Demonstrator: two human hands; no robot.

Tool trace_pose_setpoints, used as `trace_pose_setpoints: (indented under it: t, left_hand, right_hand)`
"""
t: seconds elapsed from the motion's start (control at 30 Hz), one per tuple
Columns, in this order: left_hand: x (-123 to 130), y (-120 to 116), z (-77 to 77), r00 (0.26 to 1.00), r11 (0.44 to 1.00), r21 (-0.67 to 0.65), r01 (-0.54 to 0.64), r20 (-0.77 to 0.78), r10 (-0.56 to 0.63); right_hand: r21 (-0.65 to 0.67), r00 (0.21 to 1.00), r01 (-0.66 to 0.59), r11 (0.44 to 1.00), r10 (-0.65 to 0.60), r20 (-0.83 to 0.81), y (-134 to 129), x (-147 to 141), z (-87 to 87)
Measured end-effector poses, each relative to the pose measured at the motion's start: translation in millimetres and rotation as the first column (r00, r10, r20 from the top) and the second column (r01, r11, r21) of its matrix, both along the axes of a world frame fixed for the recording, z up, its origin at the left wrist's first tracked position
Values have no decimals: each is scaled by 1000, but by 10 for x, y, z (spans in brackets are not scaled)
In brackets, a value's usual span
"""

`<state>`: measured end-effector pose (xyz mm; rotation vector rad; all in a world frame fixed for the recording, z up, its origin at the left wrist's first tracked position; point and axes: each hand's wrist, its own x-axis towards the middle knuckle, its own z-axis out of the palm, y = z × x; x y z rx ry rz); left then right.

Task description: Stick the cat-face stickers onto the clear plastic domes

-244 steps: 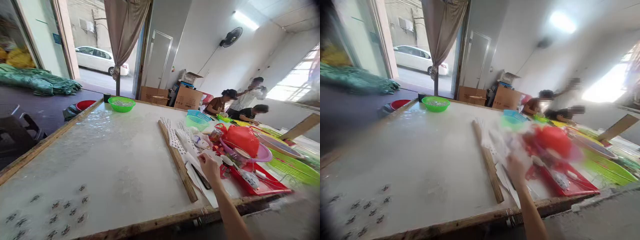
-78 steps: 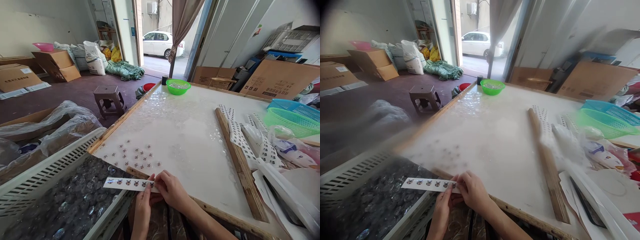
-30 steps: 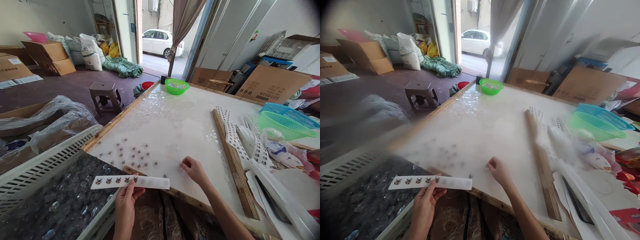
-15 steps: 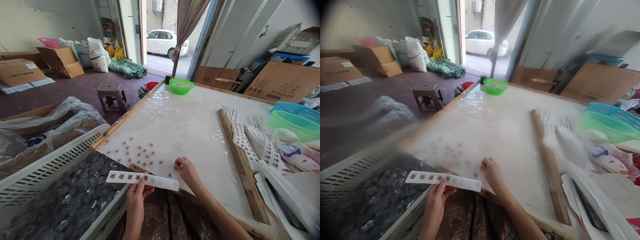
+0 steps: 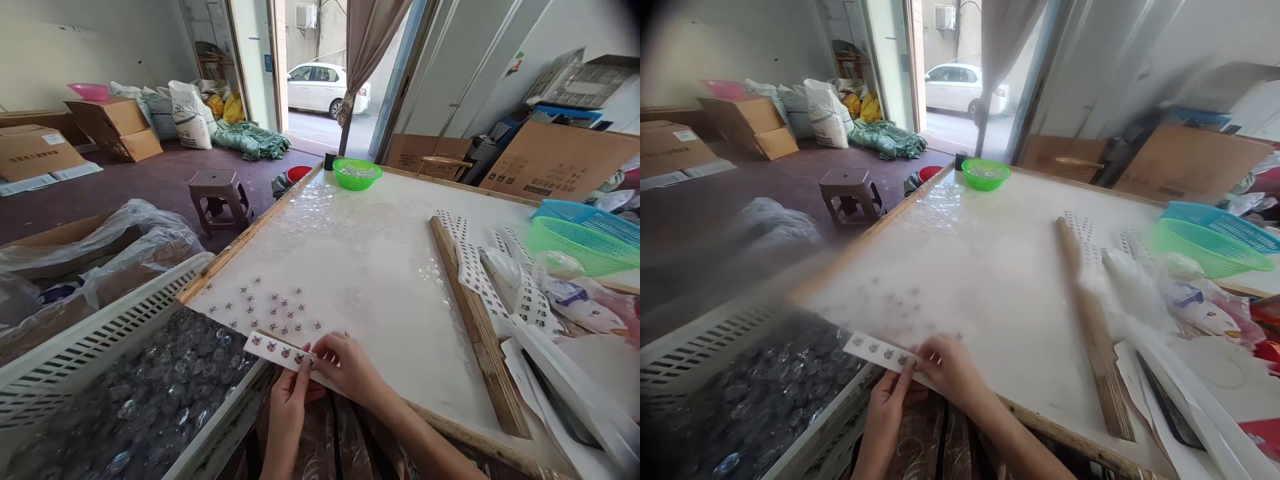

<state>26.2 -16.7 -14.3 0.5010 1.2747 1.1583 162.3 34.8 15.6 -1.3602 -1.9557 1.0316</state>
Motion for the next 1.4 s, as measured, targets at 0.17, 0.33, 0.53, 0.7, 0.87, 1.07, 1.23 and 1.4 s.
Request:
trace_pose_setpoints:
  t: [0.17,0.33,0.53,0.7,0.87,1.07,1.23,1.4]
  left_hand:
    - [-42,29,-214,994,997,-53,-50,94,55]
    - [-21,42,-219,998,996,-90,-20,57,26]
    - [2,27,-160,999,996,-81,-28,33,31]
    - [33,23,-139,997,995,-87,-42,57,47]
    - [9,22,-74,991,996,-88,-33,127,45]
    - [-28,43,-33,979,989,-101,-105,163,120]
    - [-25,67,-14,978,990,-98,-98,174,114]
    - [-40,76,21,980,987,-117,-108,156,125]
  right_hand:
    - [148,995,16,989,-30,94,-142,-152,-140]
    - [58,998,62,996,-63,20,-170,-83,-160]
    - [146,996,59,988,-69,63,-197,-79,-174]
    - [139,998,69,988,-70,4,-276,-116,-165]
    - [-41,942,233,972,-236,-238,-127,203,-167]
    - [-196,864,474,859,-496,-84,125,984,-396]
    - [-223,870,490,843,-490,57,81,1059,-514]
    - [-209,877,480,852,-469,100,92,962,-504]
